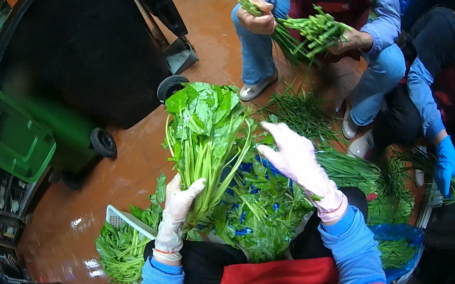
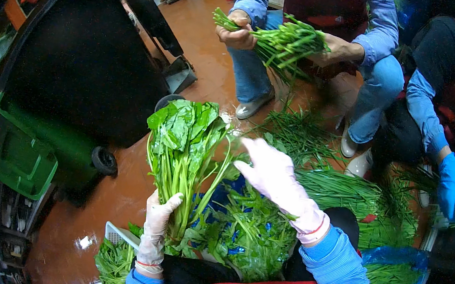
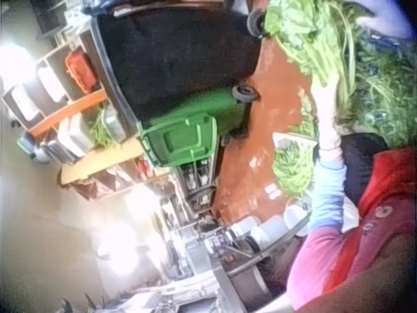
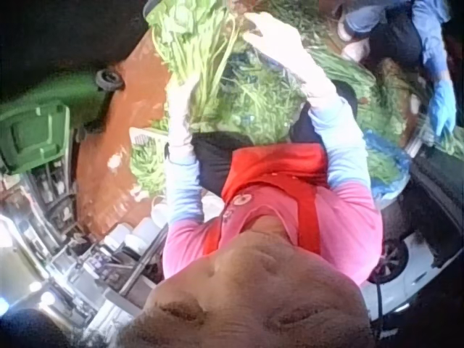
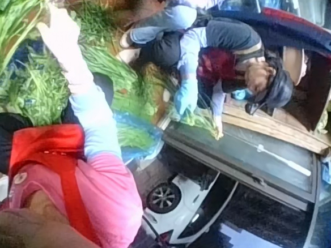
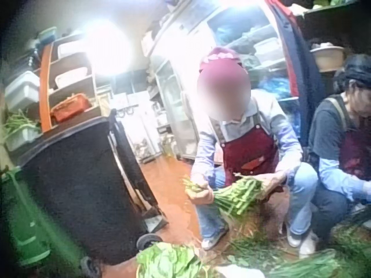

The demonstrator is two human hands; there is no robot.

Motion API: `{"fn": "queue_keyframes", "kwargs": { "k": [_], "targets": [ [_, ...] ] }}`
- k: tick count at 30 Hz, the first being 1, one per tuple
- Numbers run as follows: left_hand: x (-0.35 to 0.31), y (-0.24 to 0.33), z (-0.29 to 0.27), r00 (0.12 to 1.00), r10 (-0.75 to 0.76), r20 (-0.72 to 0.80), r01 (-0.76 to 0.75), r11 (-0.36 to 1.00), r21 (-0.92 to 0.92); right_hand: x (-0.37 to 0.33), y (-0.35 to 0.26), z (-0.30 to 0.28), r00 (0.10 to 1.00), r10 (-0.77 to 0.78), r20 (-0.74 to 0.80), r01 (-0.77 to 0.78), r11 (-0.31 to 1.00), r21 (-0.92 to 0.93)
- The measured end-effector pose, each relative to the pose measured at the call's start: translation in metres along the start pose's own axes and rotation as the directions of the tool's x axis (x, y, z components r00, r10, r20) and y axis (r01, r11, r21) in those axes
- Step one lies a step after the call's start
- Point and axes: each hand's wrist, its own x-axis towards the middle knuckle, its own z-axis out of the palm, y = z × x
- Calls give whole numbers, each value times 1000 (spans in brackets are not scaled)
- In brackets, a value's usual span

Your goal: The person sits on the floor and sorts leafy green vegetables by hand, removing unwanted leaves and stems, then placing the cleaned bunches into a white basket. Other workers are visible nearby performing similar tasks.

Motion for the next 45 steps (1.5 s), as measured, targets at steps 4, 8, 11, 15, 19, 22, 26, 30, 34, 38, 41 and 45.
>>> {"fn": "queue_keyframes", "kwargs": {
  "k": [4,8,11,15,19,22,26,30,34,38,41,45],
  "targets": [
    [0,-2,-2,997,-18,72,11,995,97,9,-14,17,946,-232,-227,247,968,41],
    [-3,0,-1,989,-86,119,73,992,107,10,-8,29,937,-221,-271,237,971,29],
    [-1,-2,-4,986,-81,146,62,989,133,10,-4,22,952,-56,-303,139,956,259],
    [-1,4,-8,980,-194,39,191,980,55,23,18,-11,887,450,-107,-155,506,849],
    [-1,11,-19,984,-154,-87,159,986,48,21,31,-13,803,596,-7,-203,285,937],
    [1,13,-26,984,-92,-149,94,996,4,20,37,-16,773,634,0,-154,188,970],
    [6,11,-38,966,-27,-257,15,999,-50,18,61,-14,744,666,-47,-48,125,991],
    [9,6,-46,934,34,-355,-88,986,-138,23,55,-19,789,614,-22,-174,257,951],
    [6,16,-34,943,60,-328,-181,918,-352,21,17,-17,886,240,397,-461,554,694],
    [11,4,-26,974,50,-221,-165,824,-541,15,-13,4,900,252,356,-390,831,397],
    [14,-1,-15,996,6,-92,-65,752,-656,9,-21,30,844,66,532,-458,603,653],
    [15,-11,-4,997,-50,52,72,684,-726,-4,-46,57,803,-97,588,-537,313,784]
  ]
}}
